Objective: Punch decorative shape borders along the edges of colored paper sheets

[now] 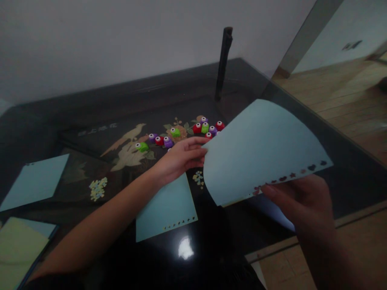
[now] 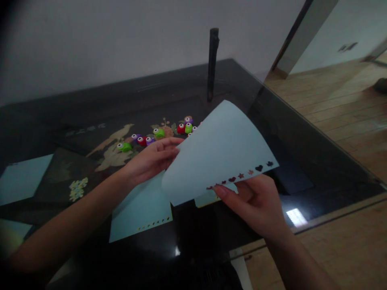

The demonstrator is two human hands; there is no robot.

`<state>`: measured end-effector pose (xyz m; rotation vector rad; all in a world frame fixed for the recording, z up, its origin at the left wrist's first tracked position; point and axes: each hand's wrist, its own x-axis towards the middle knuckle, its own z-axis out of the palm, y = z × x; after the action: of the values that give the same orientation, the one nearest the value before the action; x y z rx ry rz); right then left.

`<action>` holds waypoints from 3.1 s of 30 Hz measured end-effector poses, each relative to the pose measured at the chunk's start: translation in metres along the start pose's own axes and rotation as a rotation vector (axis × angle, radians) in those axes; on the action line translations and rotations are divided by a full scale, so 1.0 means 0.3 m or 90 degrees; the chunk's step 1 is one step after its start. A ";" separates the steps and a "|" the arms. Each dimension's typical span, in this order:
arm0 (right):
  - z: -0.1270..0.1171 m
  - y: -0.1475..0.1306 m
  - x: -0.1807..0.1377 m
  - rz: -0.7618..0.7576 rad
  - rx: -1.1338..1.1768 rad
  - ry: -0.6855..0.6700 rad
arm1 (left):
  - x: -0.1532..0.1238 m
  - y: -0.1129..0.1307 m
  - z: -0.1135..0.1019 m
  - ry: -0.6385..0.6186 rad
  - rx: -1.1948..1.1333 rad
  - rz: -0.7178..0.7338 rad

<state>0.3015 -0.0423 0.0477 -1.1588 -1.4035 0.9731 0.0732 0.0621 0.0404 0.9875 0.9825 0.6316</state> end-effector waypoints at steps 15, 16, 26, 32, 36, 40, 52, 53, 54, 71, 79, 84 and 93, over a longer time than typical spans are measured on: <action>-0.091 0.154 0.001 0.199 0.004 0.110 | 0.107 -0.033 -0.014 0.027 0.290 0.135; -0.094 0.162 0.000 0.204 -0.004 0.110 | 0.110 -0.035 -0.014 0.020 0.293 0.132; -0.107 0.150 -0.026 0.211 -0.243 0.152 | 0.083 -0.074 0.003 0.045 0.521 0.237; -0.106 0.177 -0.032 0.177 -0.367 0.165 | 0.068 -0.071 -0.003 0.071 0.718 0.288; -0.104 0.194 -0.043 0.160 -0.440 0.150 | 0.070 -0.074 -0.007 0.066 0.762 0.255; -0.097 0.198 -0.053 0.129 -0.499 0.129 | 0.074 -0.085 -0.007 0.064 0.787 0.240; -0.099 0.203 -0.065 0.085 -0.549 0.112 | 0.075 -0.091 -0.001 0.043 0.834 0.219; -0.099 0.203 -0.065 0.081 -0.549 0.112 | 0.076 -0.091 -0.002 0.043 0.836 0.220; -0.100 0.203 -0.065 0.078 -0.550 0.109 | 0.076 -0.091 -0.002 0.043 0.838 0.219; -0.100 0.217 -0.060 0.030 -0.583 0.126 | 0.082 -0.091 0.002 0.046 0.873 0.213; -0.103 0.224 -0.061 0.030 -0.589 0.136 | 0.083 -0.102 -0.003 0.039 0.874 0.262; -0.103 0.226 -0.061 0.031 -0.591 0.143 | 0.085 -0.114 -0.011 0.048 0.879 0.297; -0.099 0.222 -0.054 0.028 -0.570 0.179 | 0.046 -0.073 0.010 0.045 0.917 0.361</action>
<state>0.3408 -0.0449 -0.0157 -1.8879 -1.6165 0.1443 0.0822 0.0625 0.0160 2.5838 1.1923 0.3295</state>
